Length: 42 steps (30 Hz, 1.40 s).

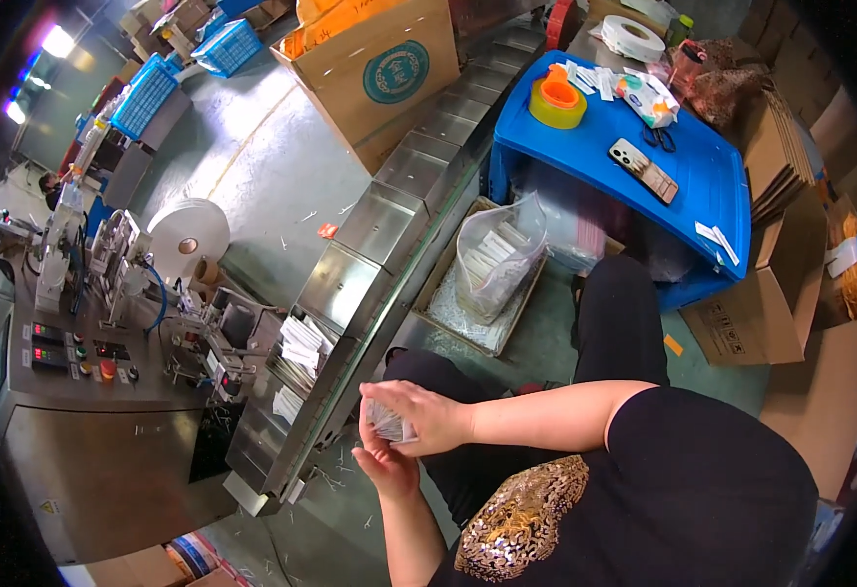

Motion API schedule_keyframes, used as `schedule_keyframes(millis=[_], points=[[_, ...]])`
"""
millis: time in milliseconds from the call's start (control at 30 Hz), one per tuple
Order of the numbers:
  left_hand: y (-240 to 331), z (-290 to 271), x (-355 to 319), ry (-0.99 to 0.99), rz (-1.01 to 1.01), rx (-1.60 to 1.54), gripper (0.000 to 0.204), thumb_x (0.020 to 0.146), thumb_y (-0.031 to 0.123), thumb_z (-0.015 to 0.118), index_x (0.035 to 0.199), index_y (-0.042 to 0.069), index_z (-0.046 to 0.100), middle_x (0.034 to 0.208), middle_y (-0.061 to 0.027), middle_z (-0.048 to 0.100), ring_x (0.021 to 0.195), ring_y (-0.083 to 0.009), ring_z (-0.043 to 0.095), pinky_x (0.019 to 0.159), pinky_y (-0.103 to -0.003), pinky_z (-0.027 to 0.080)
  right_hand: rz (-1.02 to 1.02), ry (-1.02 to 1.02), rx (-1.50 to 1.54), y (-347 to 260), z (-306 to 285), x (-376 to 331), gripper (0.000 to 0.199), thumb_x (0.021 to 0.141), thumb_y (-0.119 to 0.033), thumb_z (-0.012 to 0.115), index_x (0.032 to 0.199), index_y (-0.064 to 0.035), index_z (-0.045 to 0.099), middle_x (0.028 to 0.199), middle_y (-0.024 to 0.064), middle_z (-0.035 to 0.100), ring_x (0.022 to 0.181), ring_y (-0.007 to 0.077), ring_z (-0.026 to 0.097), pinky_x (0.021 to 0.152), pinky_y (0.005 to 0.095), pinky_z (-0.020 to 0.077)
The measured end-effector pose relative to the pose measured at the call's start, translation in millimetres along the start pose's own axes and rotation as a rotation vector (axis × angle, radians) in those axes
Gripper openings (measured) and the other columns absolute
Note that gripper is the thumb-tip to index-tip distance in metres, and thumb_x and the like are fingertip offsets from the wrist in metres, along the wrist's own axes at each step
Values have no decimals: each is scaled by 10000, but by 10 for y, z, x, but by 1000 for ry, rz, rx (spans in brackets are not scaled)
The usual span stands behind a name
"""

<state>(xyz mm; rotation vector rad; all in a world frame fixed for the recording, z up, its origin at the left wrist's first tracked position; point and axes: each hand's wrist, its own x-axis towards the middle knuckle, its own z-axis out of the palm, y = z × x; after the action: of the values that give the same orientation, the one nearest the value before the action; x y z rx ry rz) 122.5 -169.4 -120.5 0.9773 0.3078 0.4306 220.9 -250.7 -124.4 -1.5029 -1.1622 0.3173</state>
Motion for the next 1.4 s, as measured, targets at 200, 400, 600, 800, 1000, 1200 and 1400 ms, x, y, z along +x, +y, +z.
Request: schedule_keyframes(millis=[200, 400, 600, 800, 1000, 1200, 1400], points=[[132, 74, -100, -76, 63, 163, 869, 771, 562, 554, 1373, 34, 215, 1388, -116, 292, 1240, -258, 349, 1019, -408, 283, -115, -43, -126, -7, 64, -99, 956, 579, -117, 729, 1367, -76, 188, 1288, 155, 367, 1167, 322, 398, 982, 432, 306], [0, -29, -192, 119, -21, 148, 673, 792, 270, 567, 1340, 24, 261, 1324, -128, 376, 1186, -273, 412, 978, -401, 359, -68, -61, -20, 73, -2, -189, 983, 583, -140, 748, 1375, -92, 169, 1310, 143, 362, 1173, 320, 395, 978, 445, 298], [-101, -84, -142, 179, -77, -13, 432, 918, 270, 368, 1227, -25, 429, 1369, -132, 331, 1212, -273, 387, 999, -415, 339, -94, 46, 109, 75, 130, -245, 894, 620, -148, 723, 1355, -102, 216, 1274, 159, 406, 1183, 332, 407, 992, 467, 294], [91, 198, 11, 108, -225, -287, 604, 918, 440, 309, 1322, -9, 325, 1454, -99, 161, 1300, -260, 253, 1055, -422, 226, -156, -11, -12, 160, -30, -190, 769, 613, -67, 611, 1317, -62, 302, 1226, 164, 438, 1209, 319, 387, 1008, 485, 290], [-14, 610, 753, -166, -226, -351, 811, 844, 648, 231, 1394, 55, 178, 1417, -137, 241, 1304, -273, 236, 1073, -415, 138, -92, 32, -118, 351, -981, 212, 616, 673, -116, 653, 1227, -36, 397, 937, 128, 558, 869, 299, 565, 783, 374, 458], [-1201, 704, 1706, -157, -362, 689, 405, 871, 322, 522, 1197, 83, 543, 1425, -200, 187, 1288, -262, 284, 1021, -321, 255, 748, 368, 9, 1363, -2540, 161, 507, 669, -89, 648, 1146, -40, 483, 950, 84, 584, 861, 137, 550, 761, 295, 462], [-1747, 906, 1851, -318, -132, 1159, 659, 683, 41, 476, 1322, 21, 316, 1323, -233, 357, 1202, -363, 377, 973, -388, 344, 1285, 90, -80, 2620, -2236, 14, 493, 587, -190, 716, 1022, -3, 581, 940, 156, 620, 853, 242, 589, 772, 345, 464]])
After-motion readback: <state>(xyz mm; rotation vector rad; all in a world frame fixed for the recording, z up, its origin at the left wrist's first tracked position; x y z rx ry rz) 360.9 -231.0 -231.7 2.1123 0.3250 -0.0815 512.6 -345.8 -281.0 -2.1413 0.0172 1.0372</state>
